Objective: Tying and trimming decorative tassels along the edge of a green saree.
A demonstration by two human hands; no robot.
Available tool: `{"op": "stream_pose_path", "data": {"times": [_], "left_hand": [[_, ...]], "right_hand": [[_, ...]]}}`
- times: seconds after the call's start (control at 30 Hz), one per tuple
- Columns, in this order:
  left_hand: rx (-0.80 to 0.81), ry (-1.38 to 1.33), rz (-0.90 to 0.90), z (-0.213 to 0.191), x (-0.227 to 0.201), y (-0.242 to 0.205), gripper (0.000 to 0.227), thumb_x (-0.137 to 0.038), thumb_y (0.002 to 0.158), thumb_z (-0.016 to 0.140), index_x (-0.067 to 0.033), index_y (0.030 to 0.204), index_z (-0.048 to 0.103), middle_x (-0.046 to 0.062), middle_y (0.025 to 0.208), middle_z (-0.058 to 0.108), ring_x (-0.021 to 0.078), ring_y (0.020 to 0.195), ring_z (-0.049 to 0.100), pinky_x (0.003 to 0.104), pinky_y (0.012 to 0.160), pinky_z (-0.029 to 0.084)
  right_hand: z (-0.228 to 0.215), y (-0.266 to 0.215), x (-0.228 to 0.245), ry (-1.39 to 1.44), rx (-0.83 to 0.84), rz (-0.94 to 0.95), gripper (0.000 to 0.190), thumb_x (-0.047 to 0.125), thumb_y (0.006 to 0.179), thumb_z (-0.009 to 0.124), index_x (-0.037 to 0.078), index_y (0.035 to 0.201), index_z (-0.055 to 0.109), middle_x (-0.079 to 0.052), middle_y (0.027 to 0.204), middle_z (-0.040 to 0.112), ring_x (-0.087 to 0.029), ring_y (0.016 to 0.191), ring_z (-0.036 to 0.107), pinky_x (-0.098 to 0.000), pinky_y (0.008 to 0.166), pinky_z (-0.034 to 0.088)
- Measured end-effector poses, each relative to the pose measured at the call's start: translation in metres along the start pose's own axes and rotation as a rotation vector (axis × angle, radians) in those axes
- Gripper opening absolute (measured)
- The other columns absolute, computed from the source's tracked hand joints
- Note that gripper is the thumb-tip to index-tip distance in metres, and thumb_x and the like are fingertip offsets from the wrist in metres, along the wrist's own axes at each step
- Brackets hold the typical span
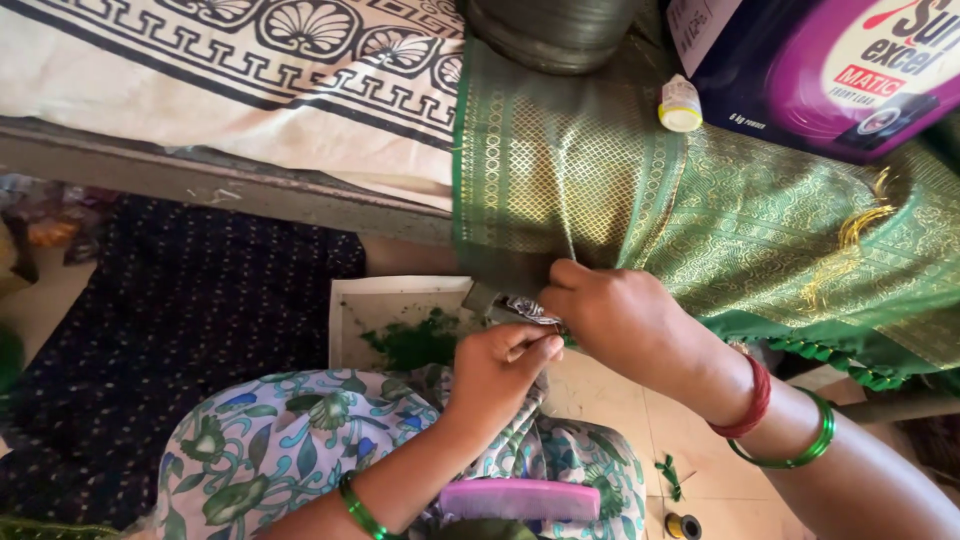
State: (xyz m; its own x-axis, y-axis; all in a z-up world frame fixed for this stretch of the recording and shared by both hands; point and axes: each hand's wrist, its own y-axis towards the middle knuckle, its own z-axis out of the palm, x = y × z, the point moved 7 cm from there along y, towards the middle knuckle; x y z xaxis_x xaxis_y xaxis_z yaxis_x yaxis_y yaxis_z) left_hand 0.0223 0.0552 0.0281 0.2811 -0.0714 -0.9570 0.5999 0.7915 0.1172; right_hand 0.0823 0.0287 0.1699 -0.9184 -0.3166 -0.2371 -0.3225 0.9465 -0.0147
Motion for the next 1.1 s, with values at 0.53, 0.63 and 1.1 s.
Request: {"op": "stream_pose_path", "data": {"times": [0.53, 0.63, 1.1], "left_hand": [[0.208, -0.519, -0.372, 0.024, 0.079, -0.008, 0.008, -0.012, 0.096, 0.072, -0.0046, 0.099, 0.07, 0.004, 0.09, 0.072, 0.0144, 0.085, 0.058, 0.033, 0.081, 0.044], [0.268, -0.652, -0.385, 0.033, 0.076, -0.009, 0.007, -0.011, 0.096, 0.072, -0.0042, 0.099, 0.069, 0.005, 0.093, 0.074, 0.0127, 0.091, 0.065, 0.029, 0.088, 0.048], [0.115, -0.048, 0.036, -0.003, 0.009, -0.002, 0.011, -0.01, 0.086, 0.079, -0.0013, 0.093, 0.077, 0.006, 0.086, 0.074, 0.0141, 0.081, 0.068, 0.03, 0.075, 0.053]], "right_hand": [[0.025, -0.074, -0.009, 0.549, -0.272, 0.513, 0.021, 0.012, 0.087, 0.076, 0.01, 0.108, 0.071, 0.001, 0.091, 0.077, -0.017, 0.068, 0.076, -0.0301, 0.058, 0.058], [0.073, -0.097, -0.018, 0.961, -0.192, 0.793, 0.024, 0.012, 0.085, 0.075, 0.007, 0.108, 0.067, 0.001, 0.087, 0.08, -0.012, 0.064, 0.079, -0.0269, 0.049, 0.055], [0.002, -0.078, 0.015, 0.404, -0.286, 0.071, 0.026, -0.002, 0.075, 0.07, 0.004, 0.099, 0.071, -0.008, 0.09, 0.067, -0.027, 0.081, 0.069, -0.0372, 0.069, 0.057]]}}
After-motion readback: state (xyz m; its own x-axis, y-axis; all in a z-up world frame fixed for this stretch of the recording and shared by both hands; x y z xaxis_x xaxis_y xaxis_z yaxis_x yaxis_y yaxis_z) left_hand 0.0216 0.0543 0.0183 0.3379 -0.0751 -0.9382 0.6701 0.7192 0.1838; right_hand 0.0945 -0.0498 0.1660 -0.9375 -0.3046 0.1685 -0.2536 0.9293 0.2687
